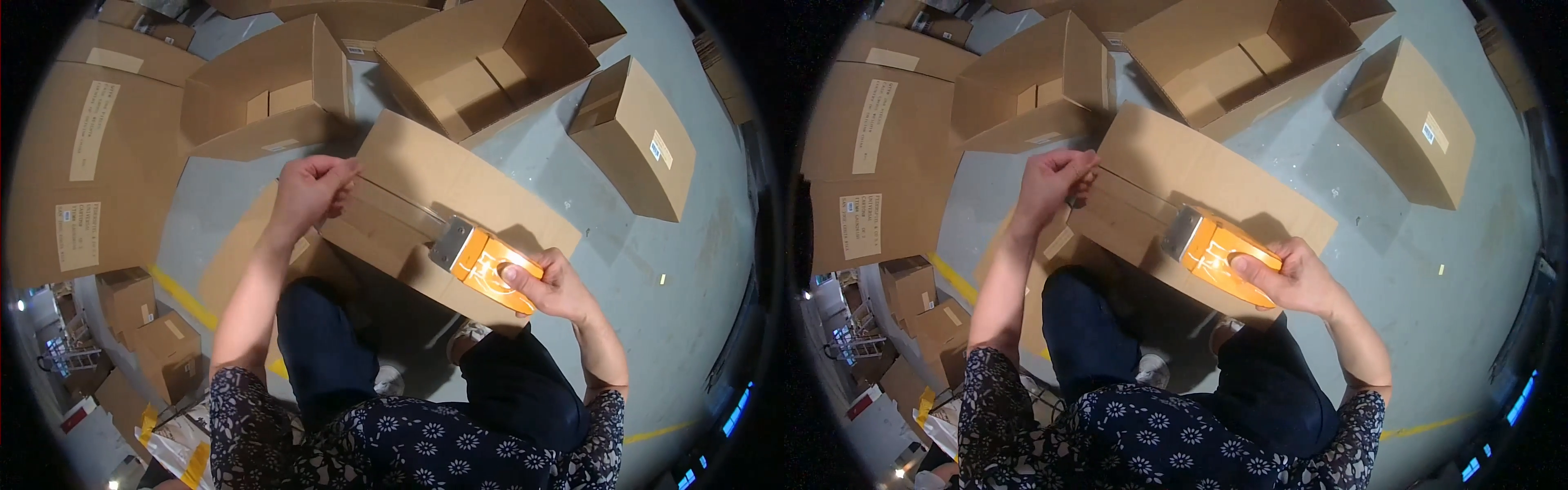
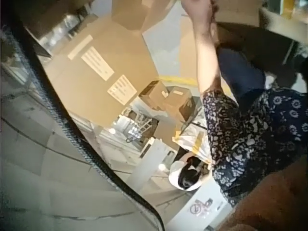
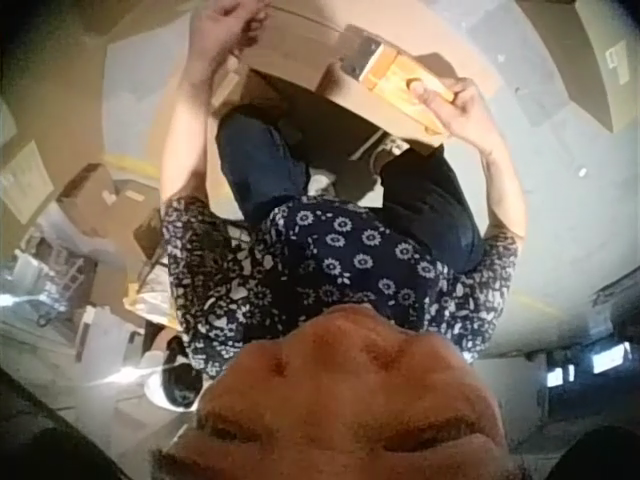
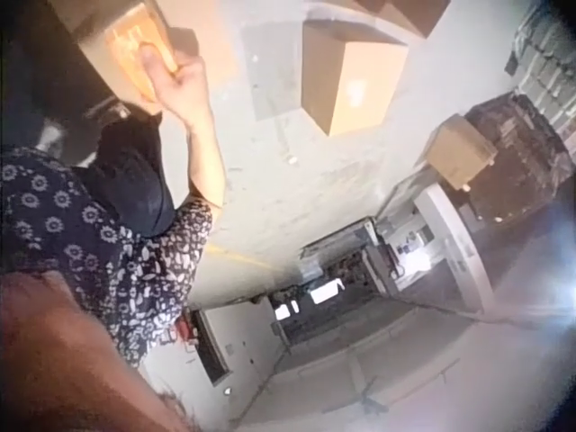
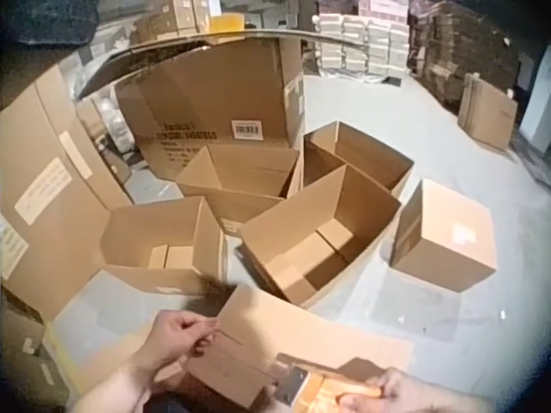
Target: The person assembles cardboard boxes by hand, then seals them with a tape dispenser for shipping.
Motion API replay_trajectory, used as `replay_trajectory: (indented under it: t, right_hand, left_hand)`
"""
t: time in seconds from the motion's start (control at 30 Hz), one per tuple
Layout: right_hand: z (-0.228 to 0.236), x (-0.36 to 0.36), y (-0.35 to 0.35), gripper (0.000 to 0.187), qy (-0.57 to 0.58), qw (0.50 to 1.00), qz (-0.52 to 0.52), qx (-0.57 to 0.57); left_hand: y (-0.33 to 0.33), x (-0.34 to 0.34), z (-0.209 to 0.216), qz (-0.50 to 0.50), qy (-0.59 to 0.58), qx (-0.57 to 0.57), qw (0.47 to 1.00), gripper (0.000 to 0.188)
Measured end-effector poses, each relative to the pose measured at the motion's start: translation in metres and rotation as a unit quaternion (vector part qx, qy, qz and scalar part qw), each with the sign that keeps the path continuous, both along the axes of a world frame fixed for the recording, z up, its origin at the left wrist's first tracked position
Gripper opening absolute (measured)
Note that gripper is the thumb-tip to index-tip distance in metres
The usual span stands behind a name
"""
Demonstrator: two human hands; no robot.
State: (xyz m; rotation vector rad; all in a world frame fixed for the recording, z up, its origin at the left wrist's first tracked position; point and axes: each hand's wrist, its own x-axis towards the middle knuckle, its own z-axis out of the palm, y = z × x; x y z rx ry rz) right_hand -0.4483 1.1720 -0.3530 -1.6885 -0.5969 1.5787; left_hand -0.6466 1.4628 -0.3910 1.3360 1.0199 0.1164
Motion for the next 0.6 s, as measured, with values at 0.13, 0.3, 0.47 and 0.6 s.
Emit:
replay_trajectory:
  t: [0.13,0.3,0.47,0.6]
  right_hand:
    - [0.007,-0.006,0.017,0.042,0.014,1.000,-0.019,-0.004]
    - [0.002,-0.008,0.026,0.044,0.006,1.000,-0.024,0.006]
    - [-0.006,-0.004,0.028,0.046,-0.019,1.000,0.007,0.012]
    - [-0.003,-0.005,0.028,0.047,0.005,1.000,-0.020,0.009]
  left_hand:
    - [0.015,0.007,-0.007,0.017,-0.015,0.040,0.999,0.022]
    - [0.016,0.004,-0.024,-0.011,0.028,0.233,0.972,0.024]
    - [0.014,0.001,-0.040,0.023,0.000,0.252,0.967,0.024]
    - [0.011,0.002,-0.046,0.027,0.013,0.269,0.963,0.024]
